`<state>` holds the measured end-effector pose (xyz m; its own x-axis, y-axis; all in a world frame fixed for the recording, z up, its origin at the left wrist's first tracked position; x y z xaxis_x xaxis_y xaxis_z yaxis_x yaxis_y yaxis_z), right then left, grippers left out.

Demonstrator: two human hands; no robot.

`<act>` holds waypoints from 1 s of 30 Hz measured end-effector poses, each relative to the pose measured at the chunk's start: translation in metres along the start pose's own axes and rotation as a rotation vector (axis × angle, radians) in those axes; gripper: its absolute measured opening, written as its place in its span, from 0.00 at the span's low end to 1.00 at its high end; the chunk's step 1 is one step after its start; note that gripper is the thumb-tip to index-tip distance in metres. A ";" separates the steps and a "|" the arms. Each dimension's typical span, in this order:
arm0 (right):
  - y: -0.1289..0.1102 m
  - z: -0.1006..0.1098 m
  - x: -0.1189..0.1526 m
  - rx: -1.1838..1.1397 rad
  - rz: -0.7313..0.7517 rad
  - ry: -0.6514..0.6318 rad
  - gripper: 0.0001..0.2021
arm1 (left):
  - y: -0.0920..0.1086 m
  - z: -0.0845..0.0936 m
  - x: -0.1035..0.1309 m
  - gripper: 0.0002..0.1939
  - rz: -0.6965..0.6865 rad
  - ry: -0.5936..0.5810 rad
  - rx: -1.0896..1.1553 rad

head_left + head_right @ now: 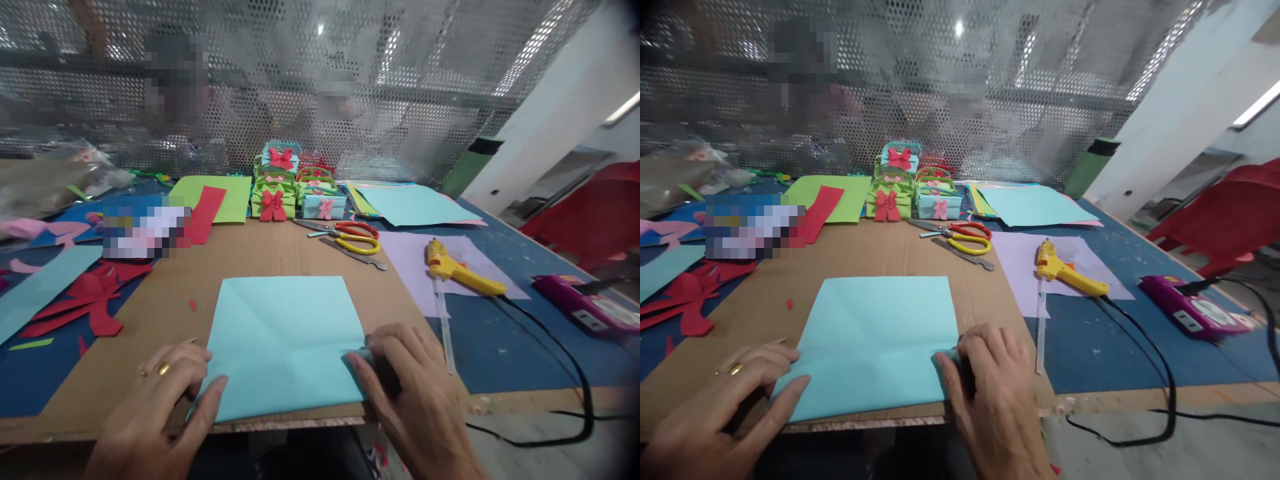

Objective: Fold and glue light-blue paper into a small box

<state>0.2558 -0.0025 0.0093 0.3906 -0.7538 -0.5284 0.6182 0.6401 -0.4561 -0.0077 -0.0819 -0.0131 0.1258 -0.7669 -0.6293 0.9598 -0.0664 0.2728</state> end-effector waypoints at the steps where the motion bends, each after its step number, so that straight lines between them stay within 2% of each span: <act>1: 0.000 0.000 0.000 0.009 -0.002 0.008 0.08 | -0.001 0.000 0.000 0.06 0.007 0.002 -0.007; 6: 0.001 -0.001 -0.002 0.021 -0.002 0.019 0.07 | -0.009 -0.007 -0.002 0.09 -0.018 -0.088 -0.007; 14: 0.006 -0.002 -0.001 0.046 -0.015 -0.007 0.07 | -0.014 -0.010 -0.001 0.07 -0.029 -0.140 -0.089; 16: 0.007 -0.003 -0.001 0.055 -0.012 -0.011 0.07 | -0.013 -0.009 -0.002 0.07 -0.037 -0.131 -0.135; 20: 0.010 -0.003 0.000 0.050 0.011 0.007 0.07 | -0.006 -0.003 -0.008 0.06 0.034 -0.112 -0.203; 24: 0.016 -0.004 0.000 0.031 0.048 0.006 0.09 | 0.003 -0.001 -0.012 0.06 0.056 -0.149 -0.188; 30: 0.028 -0.007 0.004 0.010 0.071 0.025 0.11 | 0.006 0.001 -0.013 0.06 0.068 -0.189 -0.134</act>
<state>0.2697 0.0131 -0.0107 0.4167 -0.7025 -0.5770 0.5967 0.6902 -0.4094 -0.0041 -0.0733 -0.0023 0.1546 -0.8734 -0.4619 0.9770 0.0656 0.2030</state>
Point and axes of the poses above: each hand's wrist, its own x-axis away from the middle knuckle, its own z-axis out of the back of the hand, y = z × x, the point moved 7 cm from there along -x, towards the middle knuckle, and after that the axes turned 12 degrees about -x, right-handed, at the moved point
